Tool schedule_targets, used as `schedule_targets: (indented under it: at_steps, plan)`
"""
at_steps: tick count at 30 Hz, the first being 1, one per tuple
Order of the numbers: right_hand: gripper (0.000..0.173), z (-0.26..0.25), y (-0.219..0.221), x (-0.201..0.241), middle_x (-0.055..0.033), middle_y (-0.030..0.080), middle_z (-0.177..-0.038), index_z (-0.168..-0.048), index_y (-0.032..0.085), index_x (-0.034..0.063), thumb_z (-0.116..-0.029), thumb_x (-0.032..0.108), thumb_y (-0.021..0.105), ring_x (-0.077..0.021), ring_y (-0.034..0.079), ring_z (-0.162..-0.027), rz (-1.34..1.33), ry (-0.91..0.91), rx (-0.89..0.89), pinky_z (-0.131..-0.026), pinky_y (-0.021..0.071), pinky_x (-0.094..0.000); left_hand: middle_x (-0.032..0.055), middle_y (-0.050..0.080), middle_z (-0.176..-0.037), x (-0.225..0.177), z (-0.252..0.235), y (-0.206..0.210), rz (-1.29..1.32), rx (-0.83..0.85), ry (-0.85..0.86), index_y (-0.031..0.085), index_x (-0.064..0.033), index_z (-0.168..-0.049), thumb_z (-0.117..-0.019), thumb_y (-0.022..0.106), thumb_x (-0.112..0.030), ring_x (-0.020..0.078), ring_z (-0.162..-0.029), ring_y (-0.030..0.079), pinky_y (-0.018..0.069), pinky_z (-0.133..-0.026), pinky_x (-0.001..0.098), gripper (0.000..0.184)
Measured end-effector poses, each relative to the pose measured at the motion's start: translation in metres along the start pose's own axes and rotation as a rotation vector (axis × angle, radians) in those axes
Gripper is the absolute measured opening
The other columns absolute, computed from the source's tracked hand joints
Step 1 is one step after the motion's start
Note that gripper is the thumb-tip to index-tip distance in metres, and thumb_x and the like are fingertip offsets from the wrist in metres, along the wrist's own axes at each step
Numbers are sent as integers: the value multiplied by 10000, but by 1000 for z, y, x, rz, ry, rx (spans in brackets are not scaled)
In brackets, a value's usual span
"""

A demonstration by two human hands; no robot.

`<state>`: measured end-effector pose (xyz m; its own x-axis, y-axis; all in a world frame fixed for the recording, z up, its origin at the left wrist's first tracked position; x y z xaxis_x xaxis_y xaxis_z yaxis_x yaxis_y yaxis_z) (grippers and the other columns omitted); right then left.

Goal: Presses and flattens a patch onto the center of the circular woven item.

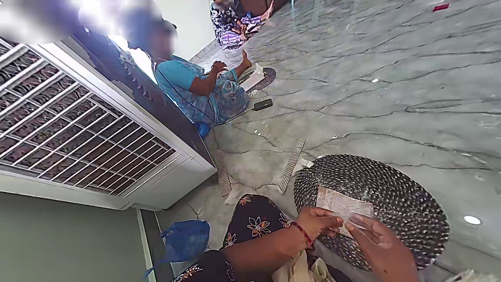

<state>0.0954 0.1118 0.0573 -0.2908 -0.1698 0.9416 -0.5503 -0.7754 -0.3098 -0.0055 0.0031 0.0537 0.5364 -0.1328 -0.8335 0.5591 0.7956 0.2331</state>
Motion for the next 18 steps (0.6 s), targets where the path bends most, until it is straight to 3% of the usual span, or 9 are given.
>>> schedule_targets:
  at_steps: [3, 5, 7, 9, 12, 16, 18]
  plan:
    - [339, -10, 3, -6, -211, 712, -1037, -1177, 671, -90, -949, 159, 706, -216, 671, -838, 22, 9, -9, -779, 552, -426, 52, 674, -818, -1, -3, 4, -77, -2, 11, 660, 118, -1103, -1027, 570, 18, 64, -694, 617, 537, -673, 234, 154]
    - [277, -10, -2, -3, -192, 714, -1018, -1148, 689, -75, -973, 140, 689, -206, 668, -853, 27, 113, -13, -813, 545, -419, 56, 666, -811, 3, -5, 9, -62, -10, -28, 644, 117, -1087, -1030, 572, 17, 76, -702, 630, 551, -690, 238, 136]
    - [206, -14, -6, -8, -131, 708, -963, -1122, 690, -47, -979, 101, 686, -135, 658, -793, -80, 230, -47, -769, 559, -335, 55, 686, -793, 7, -10, 14, 1, -25, -34, 639, 102, -1050, -1025, 560, 39, 82, -684, 653, 565, -680, 236, 105]
    - [195, -15, -5, -13, -89, 685, -941, -1158, 652, -40, -1038, 107, 607, -90, 644, -728, -280, 301, -70, -701, 566, -279, 29, 693, -772, 14, -15, 13, 48, -7, -12, 645, 44, -989, -1042, 525, 26, 82, -664, 662, 578, -666, 238, 132]
    - [259, -15, -6, -10, -72, 699, -1016, -1240, 593, -13, -1094, 180, 502, -72, 651, -711, -476, 364, -78, -658, 553, -250, 14, 692, -767, 22, -22, 9, 129, 7, -7, 660, -13, -949, -1059, 500, 5, 92, -656, 666, 586, -647, 253, 195]
    - [234, -16, -4, -10, -81, 678, -972, -1215, 616, -28, -1019, 98, 634, -70, 626, -689, -418, 352, -30, -635, 541, -237, 33, 691, -756, 22, -22, 10, 198, -43, -36, 665, -9, -934, -1055, 516, 6, 104, -628, 658, 581, -611, 256, 192]
    - [200, -18, -1, -16, -69, 700, -893, -1145, 666, -29, -972, 68, 696, -52, 604, -636, -327, 316, -16, -609, 524, -226, 39, 684, -753, 21, -21, 10, 201, -59, -44, 666, 4, -950, -1054, 518, 6, 106, -615, 649, 574, -600, 251, 180]
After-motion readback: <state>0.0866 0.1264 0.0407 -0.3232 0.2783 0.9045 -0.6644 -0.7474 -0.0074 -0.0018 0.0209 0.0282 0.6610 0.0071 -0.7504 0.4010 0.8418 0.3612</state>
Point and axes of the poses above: each hand's wrist, its own z-axis away from the middle knuckle, its own y-axis out of the palm, x = y × z, the point moved 2 cm from there along -z, towards the middle knuckle
